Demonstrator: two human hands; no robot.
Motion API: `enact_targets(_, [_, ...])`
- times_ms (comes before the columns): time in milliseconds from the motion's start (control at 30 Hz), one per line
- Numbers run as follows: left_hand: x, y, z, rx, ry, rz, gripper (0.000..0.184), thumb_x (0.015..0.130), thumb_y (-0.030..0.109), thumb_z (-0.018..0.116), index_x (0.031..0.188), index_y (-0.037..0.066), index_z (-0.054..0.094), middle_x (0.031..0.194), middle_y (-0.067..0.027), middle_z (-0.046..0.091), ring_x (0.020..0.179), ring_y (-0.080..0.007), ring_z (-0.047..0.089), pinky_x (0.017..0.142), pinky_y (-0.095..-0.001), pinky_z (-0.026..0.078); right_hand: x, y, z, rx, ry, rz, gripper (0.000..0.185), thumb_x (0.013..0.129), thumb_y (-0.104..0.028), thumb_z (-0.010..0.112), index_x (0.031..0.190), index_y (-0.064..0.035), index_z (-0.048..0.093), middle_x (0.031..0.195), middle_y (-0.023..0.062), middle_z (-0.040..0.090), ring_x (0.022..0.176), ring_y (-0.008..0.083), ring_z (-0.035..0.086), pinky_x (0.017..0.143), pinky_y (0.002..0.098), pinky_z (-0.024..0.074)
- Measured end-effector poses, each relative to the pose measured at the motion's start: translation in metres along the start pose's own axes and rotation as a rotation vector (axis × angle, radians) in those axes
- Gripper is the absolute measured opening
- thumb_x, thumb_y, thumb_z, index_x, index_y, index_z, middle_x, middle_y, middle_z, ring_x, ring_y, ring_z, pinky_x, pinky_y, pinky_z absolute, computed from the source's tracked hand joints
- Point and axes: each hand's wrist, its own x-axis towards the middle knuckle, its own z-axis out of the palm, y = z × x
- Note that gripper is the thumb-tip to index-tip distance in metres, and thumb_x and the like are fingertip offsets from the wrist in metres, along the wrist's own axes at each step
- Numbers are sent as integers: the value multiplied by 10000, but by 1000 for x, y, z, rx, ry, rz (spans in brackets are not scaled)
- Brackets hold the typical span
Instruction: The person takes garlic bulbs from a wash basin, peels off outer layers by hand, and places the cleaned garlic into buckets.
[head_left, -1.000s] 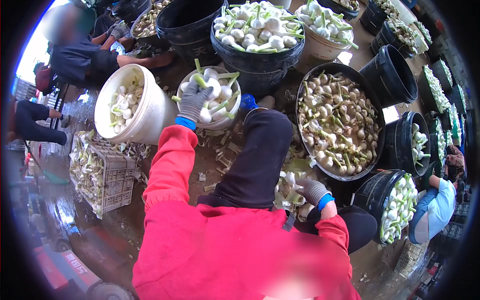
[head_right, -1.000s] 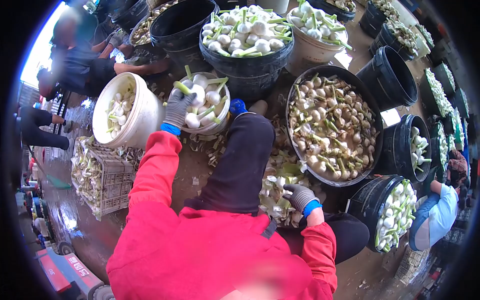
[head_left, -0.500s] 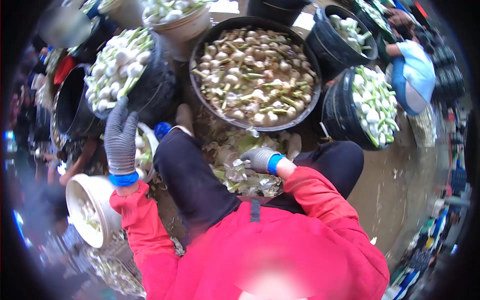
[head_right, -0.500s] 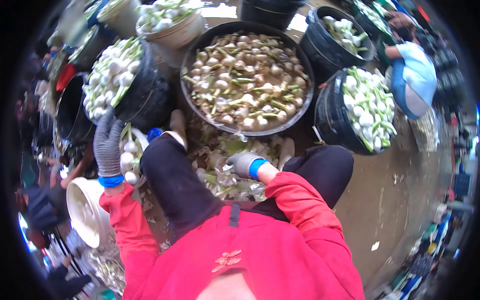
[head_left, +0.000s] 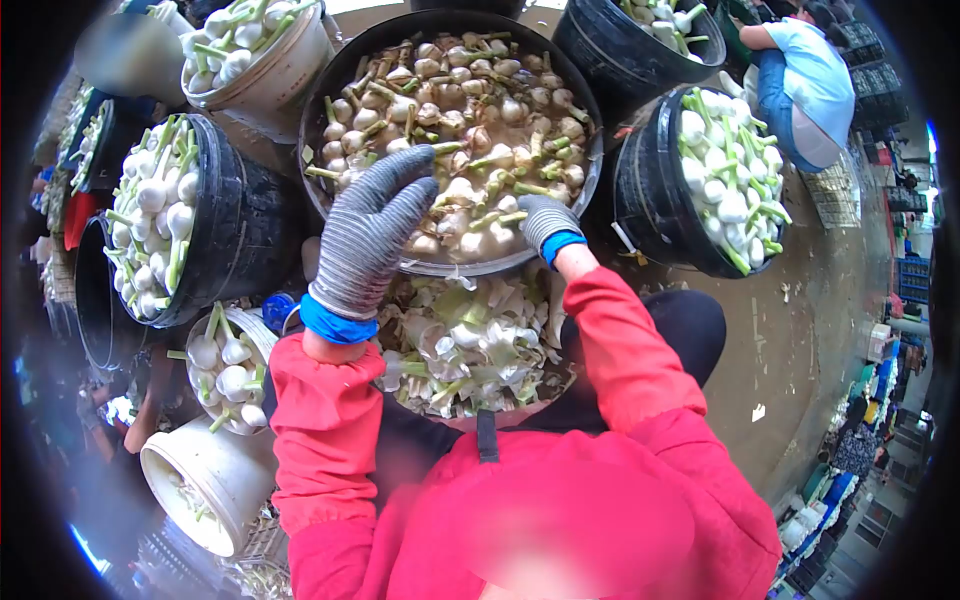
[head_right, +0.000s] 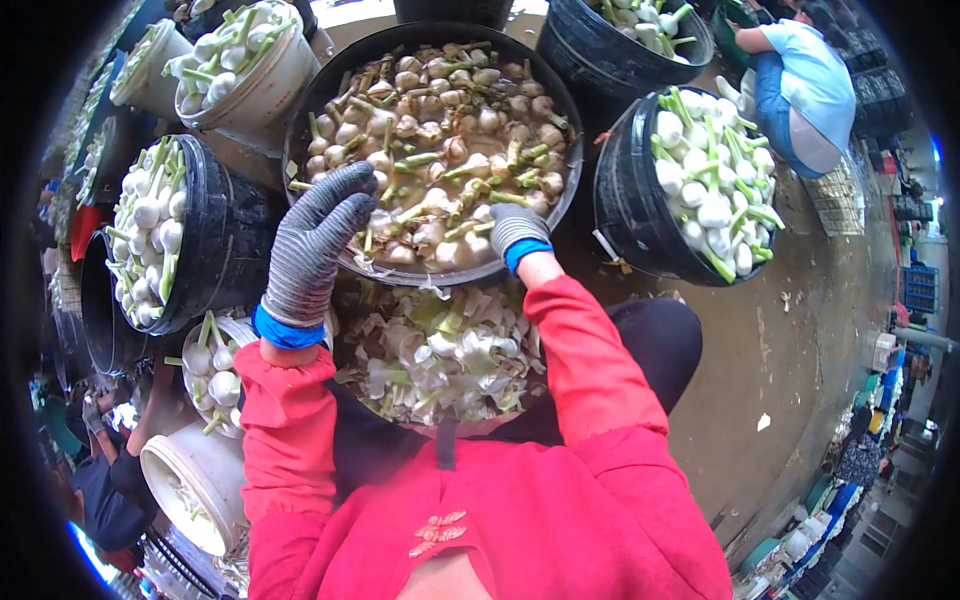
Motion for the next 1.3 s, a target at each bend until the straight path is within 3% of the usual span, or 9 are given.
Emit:
enact_targets(333, [-5, 10, 3, -46, 23, -89, 373, 854, 49, 611, 1213, -22, 538, 1129, -88, 606, 999, -121, 561, 894, -241, 443, 48, 12, 48, -504, -236, -253, 287, 813, -206, 575, 1081, -114, 616, 1125, 153, 608, 1070, 348, 558, 906, 438, 441])
enact_targets(500, [-10, 7, -1, 105, -1, -22, 388, 841, 81, 643, 1202, -21, 541, 1091, -75, 613, 973, -118, 559, 861, -241, 453, 42, -21, 5, -105, -223, -201, 425, 789, -397, 653, 1002, -29, 633, 990, 199, 643, 947, 370, 607, 845, 439, 465])
enact_targets(567, [-10, 4, -3, 227, -4, 50, 427, 827, 112, 664, 1214, -12, 532, 1111, -84, 603, 995, -132, 553, 873, -254, 448, 37, -41, -22, 12, -162, -207, 426, 774, -386, 682, 987, -19, 634, 895, 179, 665, 831, 327, 640, 773, 401, 488])
enact_targets(667, [-10, -5, -2, 574, 20, 294, 562, 773, 205, 715, 1254, 16, 496, 1225, -144, 534, 1116, -236, 523, 940, -317, 421, 17, -64, -54, 806, -154, -361, 312, 789, -267, 707, 961, -19, 630, 798, 66, 657, 695, 127, 582, 671, 278, 482])
enact_targets(767, [-12, -4, 7, 774, 68, 476, 605, 727, 227, 742, 1243, 20, 503, 1205, -173, 538, 1130, -294, 521, 940, -344, 424, -45, -104, -108, 1294, -231, -251, 257, 824, -167, 676, 1024, -21, 606, 890, 13, 634, 746, 96, 586, 687, 235, 496])
enact_targets(900, [-12, -9, 10, 655, 99, 453, 542, 703, 211, 759, 1162, 6, 558, 1095, -165, 587, 1026, -292, 575, 895, -345, 452, -77, -110, -118, 1377, -188, -321, 246, 863, -166, 618, 1057, -15, 605, 936, 35, 634, 817, 104, 598, 724, 236, 503])
enact_targets(1033, [-12, -13, 9, 645, 123, 417, 518, 689, 209, 773, 1126, 5, 583, 1052, -157, 599, 969, -273, 595, 866, -339, 466, -78, -103, -106, 667, 224, -563, 243, 875, -153, 580, 1055, 10, 602, 918, 81, 639, 821, 137, 608, 716, 269, 498])
enact_targets(1233, [-14, -9, 14, 630, 103, 446, 623, 658, 184, 791, 1203, 19, 536, 1153, -168, 562, 1076, -299, 543, 946, -357, 420, -49, -103, -102, 1097, 139, -436, 287, 862, -154, 600, 1101, 4, 582, 941, 84, 634, 832, 129, 592, 728, 273, 484])
enact_targets(1300, [-12, -11, 13, 656, 144, 456, 632, 636, 173, 799, 1195, 24, 543, 1156, -156, 567, 1069, -298, 547, 947, -355, 419, -65, -116, -116, 1412, -82, -308, 297, 860, -164, 600, 1105, 2, 579, 929, 99, 632, 837, 151, 598, 736, 284, 481])
